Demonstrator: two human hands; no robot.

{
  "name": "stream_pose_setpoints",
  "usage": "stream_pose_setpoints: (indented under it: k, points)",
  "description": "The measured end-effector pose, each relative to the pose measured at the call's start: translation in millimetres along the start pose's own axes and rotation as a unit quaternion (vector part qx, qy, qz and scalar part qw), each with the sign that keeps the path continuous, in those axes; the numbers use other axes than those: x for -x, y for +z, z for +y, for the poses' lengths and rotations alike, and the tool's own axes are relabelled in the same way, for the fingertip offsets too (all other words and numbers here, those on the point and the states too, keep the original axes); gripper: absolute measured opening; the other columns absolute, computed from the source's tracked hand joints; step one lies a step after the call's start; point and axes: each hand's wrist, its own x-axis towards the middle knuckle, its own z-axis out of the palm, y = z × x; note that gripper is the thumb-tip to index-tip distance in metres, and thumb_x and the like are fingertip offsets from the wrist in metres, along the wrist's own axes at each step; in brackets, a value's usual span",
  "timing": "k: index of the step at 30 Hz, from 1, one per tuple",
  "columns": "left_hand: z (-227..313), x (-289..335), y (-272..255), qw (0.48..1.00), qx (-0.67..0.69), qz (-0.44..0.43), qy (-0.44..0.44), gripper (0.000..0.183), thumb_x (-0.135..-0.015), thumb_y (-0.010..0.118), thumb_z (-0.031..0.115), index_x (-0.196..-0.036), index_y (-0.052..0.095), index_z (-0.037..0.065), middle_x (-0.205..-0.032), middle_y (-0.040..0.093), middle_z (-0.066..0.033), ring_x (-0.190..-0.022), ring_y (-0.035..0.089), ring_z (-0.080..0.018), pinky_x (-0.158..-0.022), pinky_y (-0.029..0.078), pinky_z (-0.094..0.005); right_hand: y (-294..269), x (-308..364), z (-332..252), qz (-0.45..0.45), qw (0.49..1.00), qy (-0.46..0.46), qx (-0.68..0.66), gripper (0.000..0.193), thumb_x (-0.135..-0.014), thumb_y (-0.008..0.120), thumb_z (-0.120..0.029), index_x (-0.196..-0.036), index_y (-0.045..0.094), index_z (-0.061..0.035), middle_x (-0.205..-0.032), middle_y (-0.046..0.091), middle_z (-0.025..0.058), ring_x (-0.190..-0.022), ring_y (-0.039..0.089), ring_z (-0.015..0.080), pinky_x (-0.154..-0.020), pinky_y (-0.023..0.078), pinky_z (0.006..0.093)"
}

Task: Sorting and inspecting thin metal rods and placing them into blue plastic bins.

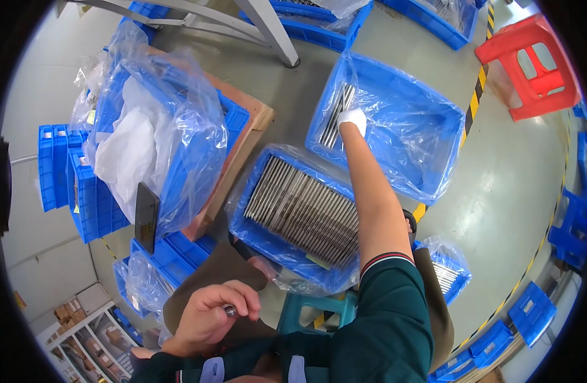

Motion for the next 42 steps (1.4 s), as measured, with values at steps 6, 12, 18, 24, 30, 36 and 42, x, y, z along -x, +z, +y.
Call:
stream_pose_setpoints:
  k: [6,12,18,24,30,36,42]
  points:
    - [-5.4,7.5,-9.5,0.998,0.004,-0.070,0.004,0.026,-0.087,0.059,0.022,-0.100,0.060,-0.001,-0.110,0.053,-0.0134,-0.097,0.053,-0.0164,-0.088,0.040,-0.0294,-11.2,4.6,18.6,0.054,0.998,0.003,-0.018,0.034,-0.079,0.049,-0.019,-0.104,0.064,-0.0008,-0.107,0.061,0.0224,-0.104,0.058,0.0351,-0.088,0.046,0.0400]
    - [-4.5,11.5,-1.1,0.999,-0.023,-0.016,0.033,0.020,-0.084,0.056,0.015,-0.089,0.060,-0.004,-0.100,0.055,-0.0182,-0.086,0.055,-0.0225,-0.081,0.043,-0.0337,21.2,5.7,30.4,-0.076,0.984,-0.113,0.114,0.038,-0.078,0.049,-0.029,-0.101,0.066,-0.0043,-0.107,0.060,0.0225,-0.105,0.057,0.0351,-0.090,0.045,0.0388]
    - [1.0,17.6,-1.3,0.997,-0.052,-0.021,0.052,0.026,-0.084,0.060,0.023,-0.087,0.060,-0.002,-0.097,0.056,-0.0167,-0.083,0.056,-0.0210,-0.079,0.044,-0.0319,-5.9,-3.0,32.8,-0.023,0.978,-0.171,0.116,0.040,-0.077,0.049,-0.036,-0.102,0.066,-0.0093,-0.101,0.062,0.0220,-0.100,0.059,0.0359,-0.088,0.046,0.0398]
    - [-1.6,24.4,-13.4,0.977,-0.071,0.028,0.197,0.039,-0.091,0.052,0.038,-0.095,0.051,-0.001,-0.087,0.052,-0.0134,-0.073,0.052,-0.0184,-0.067,0.044,-0.0301,-65.2,97.0,11.2,-0.027,0.975,-0.220,0.028,0.035,-0.078,0.049,-0.033,-0.097,0.069,-0.0116,-0.097,0.066,0.0145,-0.095,0.061,0.0310,-0.086,0.046,0.0365]
    - [3.6,27.8,-22.8,0.972,0.038,-0.003,0.232,0.030,-0.092,0.053,0.030,-0.099,0.056,0.000,-0.088,0.059,-0.0080,-0.073,0.055,-0.0132,-0.067,0.044,-0.0255,-62.4,143.3,68.6,-0.112,0.778,-0.433,0.441,0.023,-0.076,0.053,-0.015,-0.094,0.064,-0.0094,-0.097,0.064,0.0195,-0.092,0.062,0.0355,-0.080,0.050,0.0408]
    - [4.5,21.7,-16.6,0.975,0.068,-0.028,0.212,0.025,-0.091,0.054,0.029,-0.096,0.060,0.004,-0.083,0.060,-0.0035,-0.073,0.054,-0.0101,-0.067,0.044,-0.0240,-58.5,193.6,197.9,-0.068,0.974,0.003,0.214,0.043,-0.077,0.047,-0.028,-0.105,0.064,-0.0005,-0.112,0.058,0.0220,-0.109,0.055,0.0338,-0.092,0.043,0.0388]
    - [0.1,20.0,-14.7,0.976,0.065,-0.042,0.204,0.024,-0.089,0.058,0.029,-0.091,0.064,0.005,-0.080,0.062,-0.0007,-0.069,0.056,-0.0082,-0.066,0.045,-0.0220,-29.1,261.7,212.4,-0.065,0.982,0.063,0.164,0.042,-0.073,0.055,-0.031,-0.098,0.065,0.0007,-0.107,0.061,0.0228,-0.104,0.057,0.0346,-0.088,0.046,0.0389]
